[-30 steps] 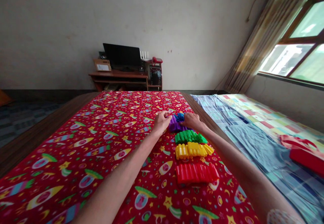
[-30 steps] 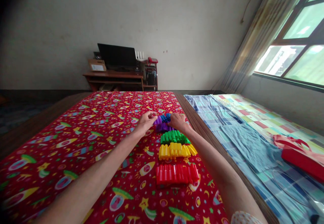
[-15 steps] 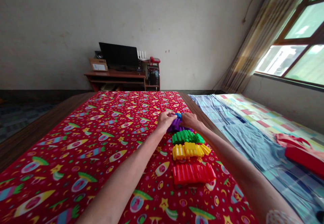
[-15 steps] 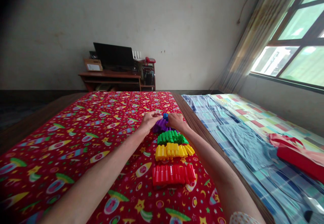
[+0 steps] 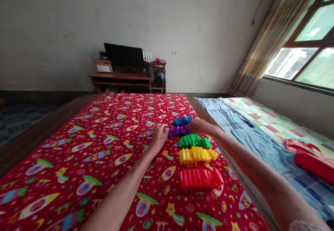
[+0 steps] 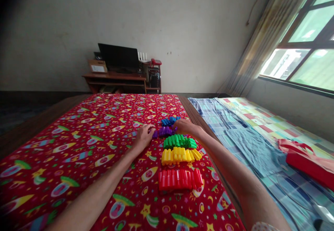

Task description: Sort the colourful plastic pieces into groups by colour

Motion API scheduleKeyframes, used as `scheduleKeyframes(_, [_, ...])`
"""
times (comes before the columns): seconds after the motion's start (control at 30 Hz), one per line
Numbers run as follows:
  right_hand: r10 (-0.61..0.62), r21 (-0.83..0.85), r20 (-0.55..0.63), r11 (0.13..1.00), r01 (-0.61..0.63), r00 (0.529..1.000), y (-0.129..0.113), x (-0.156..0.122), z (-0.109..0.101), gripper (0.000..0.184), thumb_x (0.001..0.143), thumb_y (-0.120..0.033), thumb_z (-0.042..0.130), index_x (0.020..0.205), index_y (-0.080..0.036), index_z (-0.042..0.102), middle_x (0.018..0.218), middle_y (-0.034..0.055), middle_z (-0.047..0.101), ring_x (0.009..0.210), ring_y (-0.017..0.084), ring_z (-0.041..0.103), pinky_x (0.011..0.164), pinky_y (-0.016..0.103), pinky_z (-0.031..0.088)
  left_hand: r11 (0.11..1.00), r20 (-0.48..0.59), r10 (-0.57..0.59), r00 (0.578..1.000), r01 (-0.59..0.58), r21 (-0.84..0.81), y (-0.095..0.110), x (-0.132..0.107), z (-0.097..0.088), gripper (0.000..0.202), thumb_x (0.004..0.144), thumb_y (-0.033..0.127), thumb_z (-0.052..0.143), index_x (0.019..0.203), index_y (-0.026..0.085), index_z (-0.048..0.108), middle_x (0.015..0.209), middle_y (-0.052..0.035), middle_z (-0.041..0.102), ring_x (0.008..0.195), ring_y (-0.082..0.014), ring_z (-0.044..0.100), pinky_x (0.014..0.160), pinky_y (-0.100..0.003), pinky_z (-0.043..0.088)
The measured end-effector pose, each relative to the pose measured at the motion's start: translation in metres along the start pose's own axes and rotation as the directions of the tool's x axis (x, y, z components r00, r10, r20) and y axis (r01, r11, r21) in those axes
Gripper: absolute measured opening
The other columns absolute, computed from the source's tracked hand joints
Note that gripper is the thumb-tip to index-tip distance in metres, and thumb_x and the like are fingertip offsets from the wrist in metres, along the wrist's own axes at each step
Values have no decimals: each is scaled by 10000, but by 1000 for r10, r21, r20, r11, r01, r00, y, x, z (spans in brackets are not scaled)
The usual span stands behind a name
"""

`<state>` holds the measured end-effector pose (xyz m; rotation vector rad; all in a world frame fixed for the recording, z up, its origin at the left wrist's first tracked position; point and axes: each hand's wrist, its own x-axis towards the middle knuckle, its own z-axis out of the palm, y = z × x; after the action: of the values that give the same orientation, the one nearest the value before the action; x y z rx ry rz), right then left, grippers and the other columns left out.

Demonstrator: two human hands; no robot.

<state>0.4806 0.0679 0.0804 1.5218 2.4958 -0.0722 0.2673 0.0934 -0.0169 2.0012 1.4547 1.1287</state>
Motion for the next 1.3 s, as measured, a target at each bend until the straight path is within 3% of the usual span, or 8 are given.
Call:
scheduleKeyframes(0.1, [-24, 8, 52, 1000, 24, 998, 0, 3, 1, 250, 847, -153, 502, 862, -154, 751, 666, 3, 636, 571, 98, 472, 529, 211, 333, 995, 69, 95, 993, -96, 7, -1, -3, -1, 276, 821, 165, 533, 1062, 161, 668, 1073, -105, 652, 1080, -243, 604, 996, -388, 452])
scheduleKeyframes(0.3, [-24, 144, 60, 989, 15, 998, 1, 9, -3, 156, 799, -179, 607, 823, -148, 758, 630, -17, 631, 599, 100, 483, 524, 191, 348, 974, 262, 225, 939, -228, -20, -15, -4, -13, 582, 619, 116, 731, 1183, 221, 633, 1204, -61, 631, 1165, -247, 566, 1035, -352, 440])
scheduleKeyframes(0.57, [71, 263, -1, 962, -68, 997, 1, 16, 6, 176, 785, -252, 628, 750, -126, 745, 619, -5, 630, 595, 102, 522, 525, 181, 339, 979, 230, 196, 953, -205, 17, -26, -2, -4, 473, 661, 88, 658, 1118, 210, 666, 1111, -58, 666, 1097, -261, 606, 997, -392, 469])
scheduleKeyframes(0.73, [135, 295, -35, 948, -119, 990, 6, 18, 6, 183, 766, -227, 616, 780, -122, 765, 606, -15, 624, 570, 95, 523, 504, 178, 316, 986, 217, 158, 963, -167, 21, -18, -3, -9, 461, 663, 83, 659, 1110, 198, 679, 1087, -63, 694, 1063, -255, 630, 974, -386, 486])
scheduleKeyframes(0.87, [193, 283, -113, 947, -154, 975, 10, 17, 1, 229, 795, -219, 592, 891, -127, 778, 730, 21, 700, 664, 116, 585, 565, 179, 352, 992, 210, 117, 971, -122, 10, -13, -2, -18, 480, 643, 73, 681, 1108, 190, 689, 1071, -67, 719, 1007, -254, 665, 918, -364, 522])
scheduleKeyframes(1.03, [202, 247, -127, 955, -166, 971, 3, 16, 5, 215, 821, -208, 593, 922, -175, 780, 806, 20, 737, 735, 119, 624, 626, 172, 376, 996, 184, 93, 979, -93, -13, -3, 6, -33, 483, 668, 100, 682, 1143, 182, 669, 1014, -54, 742, 935, -236, 696, 832, -318, 559])
scheduleKeyframes(1.17, [278, 201, -166, 949, -243, 946, -1, 13, 6, 228, 840, -271, 586, 951, -198, 771, 894, 56, 742, 812, 161, 645, 622, 196, 381, 987, 151, 162, 975, -160, -29, 19, 15, -33, 477, 707, 101, 673, 1173, 201, 647, 1120, -47, 713, 1036, -219, 662, 938, -327, 519])
scheduleKeyframes(1.3, [359, 148, -226, 931, -332, 906, 3, 6, 2, 279, 876, -317, 527, 998, -209, 753, 947, 76, 734, 848, 178, 655, 606, 208, 378, 966, 185, 259, 948, -259, -24, 46, 23, -16, 472, 693, 71, 703, 1144, 205, 665, 1140, -52, 703, 1070, -227, 643, 991, -342, 482])
